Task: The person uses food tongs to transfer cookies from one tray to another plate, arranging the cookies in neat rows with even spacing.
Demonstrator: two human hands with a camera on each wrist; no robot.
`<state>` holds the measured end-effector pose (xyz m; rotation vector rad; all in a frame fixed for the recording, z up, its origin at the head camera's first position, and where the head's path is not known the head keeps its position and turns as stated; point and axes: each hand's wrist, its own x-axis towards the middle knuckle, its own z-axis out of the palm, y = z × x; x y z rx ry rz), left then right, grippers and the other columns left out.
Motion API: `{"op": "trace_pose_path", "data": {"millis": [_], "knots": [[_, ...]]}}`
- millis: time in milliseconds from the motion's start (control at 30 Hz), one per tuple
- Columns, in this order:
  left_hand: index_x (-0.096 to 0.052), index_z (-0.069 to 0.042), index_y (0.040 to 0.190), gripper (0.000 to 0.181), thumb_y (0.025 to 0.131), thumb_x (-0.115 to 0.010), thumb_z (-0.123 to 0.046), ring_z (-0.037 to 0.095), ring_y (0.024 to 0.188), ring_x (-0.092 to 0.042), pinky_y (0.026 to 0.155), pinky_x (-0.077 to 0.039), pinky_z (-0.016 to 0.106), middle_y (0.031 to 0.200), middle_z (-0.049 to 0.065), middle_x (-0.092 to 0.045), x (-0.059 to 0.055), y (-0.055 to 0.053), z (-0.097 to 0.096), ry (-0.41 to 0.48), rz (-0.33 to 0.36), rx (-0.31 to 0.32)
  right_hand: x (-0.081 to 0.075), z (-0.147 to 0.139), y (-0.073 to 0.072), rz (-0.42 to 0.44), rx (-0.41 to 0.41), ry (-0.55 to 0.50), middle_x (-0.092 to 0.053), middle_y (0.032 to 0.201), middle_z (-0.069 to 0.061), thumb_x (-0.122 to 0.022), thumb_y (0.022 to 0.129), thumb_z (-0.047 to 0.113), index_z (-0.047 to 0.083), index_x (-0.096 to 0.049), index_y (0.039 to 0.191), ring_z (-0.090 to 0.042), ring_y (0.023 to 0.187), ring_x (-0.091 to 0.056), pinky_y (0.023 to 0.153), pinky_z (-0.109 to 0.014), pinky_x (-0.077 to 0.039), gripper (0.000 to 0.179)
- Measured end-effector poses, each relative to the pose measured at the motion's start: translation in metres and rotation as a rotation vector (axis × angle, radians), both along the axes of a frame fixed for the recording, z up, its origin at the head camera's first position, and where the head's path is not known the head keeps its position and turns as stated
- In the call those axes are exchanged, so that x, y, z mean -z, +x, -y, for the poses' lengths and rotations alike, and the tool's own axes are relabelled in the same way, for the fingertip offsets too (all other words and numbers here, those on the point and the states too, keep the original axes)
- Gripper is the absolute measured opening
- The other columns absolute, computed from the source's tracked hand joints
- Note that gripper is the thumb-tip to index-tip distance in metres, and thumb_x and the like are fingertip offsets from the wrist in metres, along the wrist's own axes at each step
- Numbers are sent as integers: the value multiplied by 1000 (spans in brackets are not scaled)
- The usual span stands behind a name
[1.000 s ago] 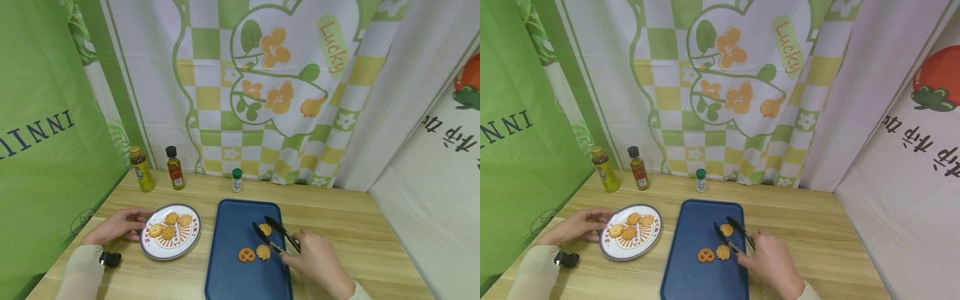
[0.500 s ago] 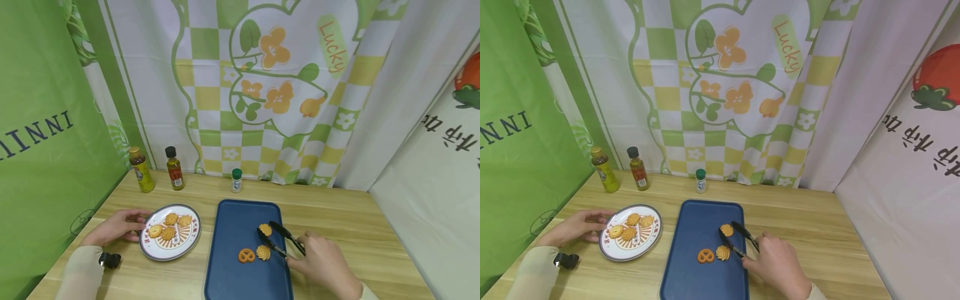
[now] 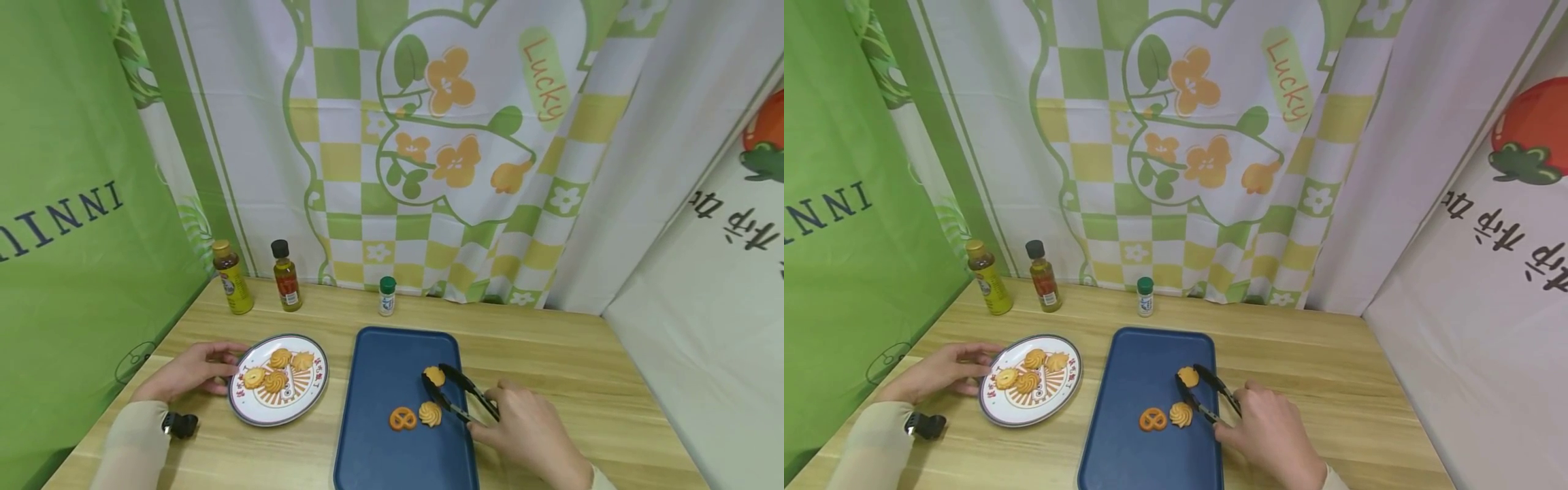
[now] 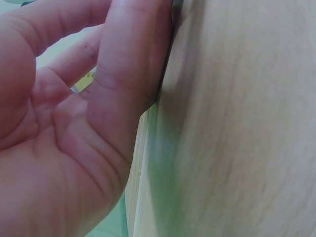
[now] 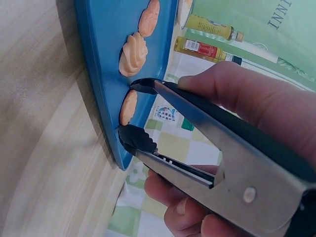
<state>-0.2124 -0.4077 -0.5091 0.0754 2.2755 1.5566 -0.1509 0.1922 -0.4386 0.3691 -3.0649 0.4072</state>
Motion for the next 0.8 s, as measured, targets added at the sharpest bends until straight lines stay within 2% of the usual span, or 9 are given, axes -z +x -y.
{"op": "trace_pose_path", "data": {"millis": [567,800], "knots": [[-41,11,165,67,106,-70,-4,23,96,-75,83,-76,38,134,23,-62,-2,0,-1,12,10,-8,4,3,-4,-16,4,-26,-77,101,-3,-95,78,48,9,-85,113,-18,75,-69,62,-42,-62,53],[-40,12,164,68,106,-70,-5,22,97,-76,84,-76,38,134,25,-62,-2,0,-1,23,6,3,2,18,-11,14,-11,-37,-82,113,-10,-94,80,51,9,-86,115,-13,73,-66,59,-40,-61,55]]}}
